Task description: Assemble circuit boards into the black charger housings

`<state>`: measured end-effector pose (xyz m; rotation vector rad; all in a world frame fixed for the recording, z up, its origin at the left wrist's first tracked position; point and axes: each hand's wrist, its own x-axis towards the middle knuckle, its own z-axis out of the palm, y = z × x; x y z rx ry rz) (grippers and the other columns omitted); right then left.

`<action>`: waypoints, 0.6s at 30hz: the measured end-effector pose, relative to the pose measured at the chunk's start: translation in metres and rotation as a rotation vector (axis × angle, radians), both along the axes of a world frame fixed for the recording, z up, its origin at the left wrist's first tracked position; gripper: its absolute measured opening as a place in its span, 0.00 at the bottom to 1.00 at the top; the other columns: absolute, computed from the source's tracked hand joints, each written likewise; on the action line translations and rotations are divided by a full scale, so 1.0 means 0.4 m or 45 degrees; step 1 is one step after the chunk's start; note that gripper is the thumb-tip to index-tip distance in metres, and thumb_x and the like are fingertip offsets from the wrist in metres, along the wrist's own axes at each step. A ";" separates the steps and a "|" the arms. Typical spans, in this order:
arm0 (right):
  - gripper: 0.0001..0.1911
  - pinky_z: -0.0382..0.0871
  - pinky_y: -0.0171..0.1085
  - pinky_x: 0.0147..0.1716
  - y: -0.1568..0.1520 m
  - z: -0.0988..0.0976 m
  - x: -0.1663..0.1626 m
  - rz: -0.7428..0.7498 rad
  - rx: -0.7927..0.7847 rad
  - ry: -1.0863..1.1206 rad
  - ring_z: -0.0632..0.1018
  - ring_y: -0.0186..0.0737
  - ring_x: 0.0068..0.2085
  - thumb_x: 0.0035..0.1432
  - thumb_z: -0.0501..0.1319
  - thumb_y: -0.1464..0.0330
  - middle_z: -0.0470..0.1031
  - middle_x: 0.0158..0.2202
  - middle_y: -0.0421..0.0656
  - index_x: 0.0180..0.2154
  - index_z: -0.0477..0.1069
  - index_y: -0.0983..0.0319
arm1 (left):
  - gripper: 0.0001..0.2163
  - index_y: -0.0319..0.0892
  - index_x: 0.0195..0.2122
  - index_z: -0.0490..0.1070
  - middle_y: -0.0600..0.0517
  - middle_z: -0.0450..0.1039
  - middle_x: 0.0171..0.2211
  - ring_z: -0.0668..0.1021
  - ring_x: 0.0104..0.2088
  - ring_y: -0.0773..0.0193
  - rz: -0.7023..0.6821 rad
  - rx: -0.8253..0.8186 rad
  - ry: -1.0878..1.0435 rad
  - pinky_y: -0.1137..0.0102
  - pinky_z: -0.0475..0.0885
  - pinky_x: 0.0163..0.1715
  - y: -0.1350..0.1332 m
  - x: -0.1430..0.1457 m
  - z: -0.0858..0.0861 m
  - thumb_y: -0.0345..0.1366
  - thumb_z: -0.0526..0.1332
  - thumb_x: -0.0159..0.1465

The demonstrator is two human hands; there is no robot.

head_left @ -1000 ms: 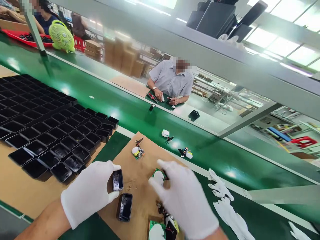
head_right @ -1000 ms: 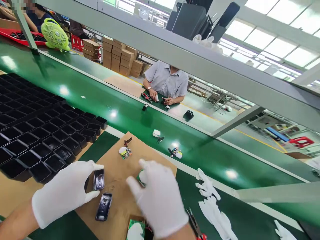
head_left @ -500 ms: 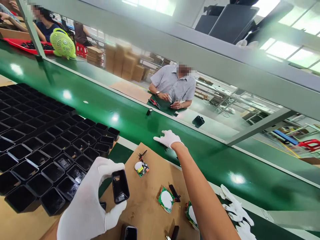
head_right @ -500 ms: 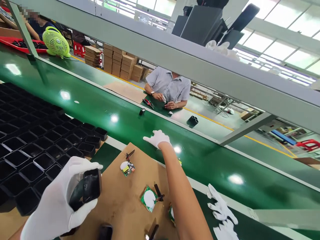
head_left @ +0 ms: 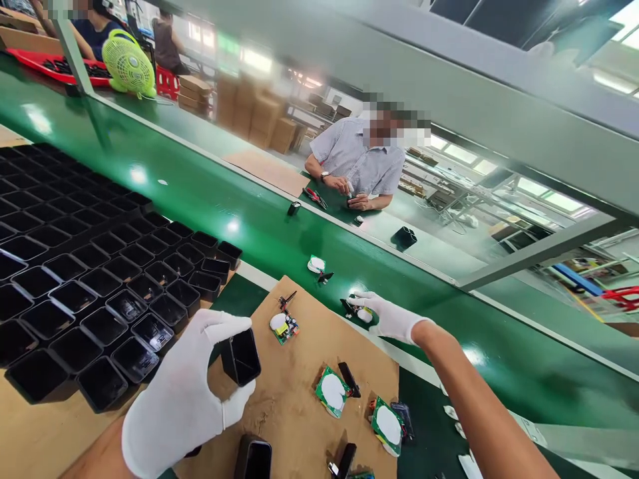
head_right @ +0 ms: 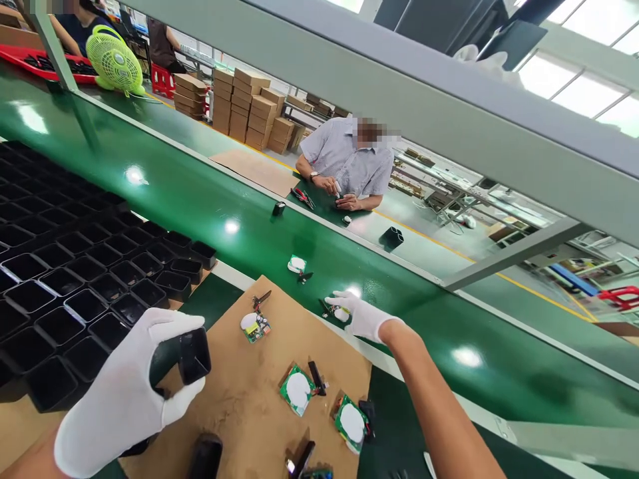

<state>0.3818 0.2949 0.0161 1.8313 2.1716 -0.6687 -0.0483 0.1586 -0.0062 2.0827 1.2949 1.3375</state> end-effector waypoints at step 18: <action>0.18 0.79 0.49 0.52 0.037 -0.020 -0.187 -0.560 0.285 0.035 0.81 0.47 0.52 0.70 0.67 0.59 0.78 0.56 0.49 0.55 0.75 0.63 | 0.22 0.45 0.58 0.69 0.48 0.76 0.51 0.82 0.51 0.53 -0.203 -0.166 0.000 0.53 0.80 0.54 -0.018 0.165 0.166 0.37 0.67 0.62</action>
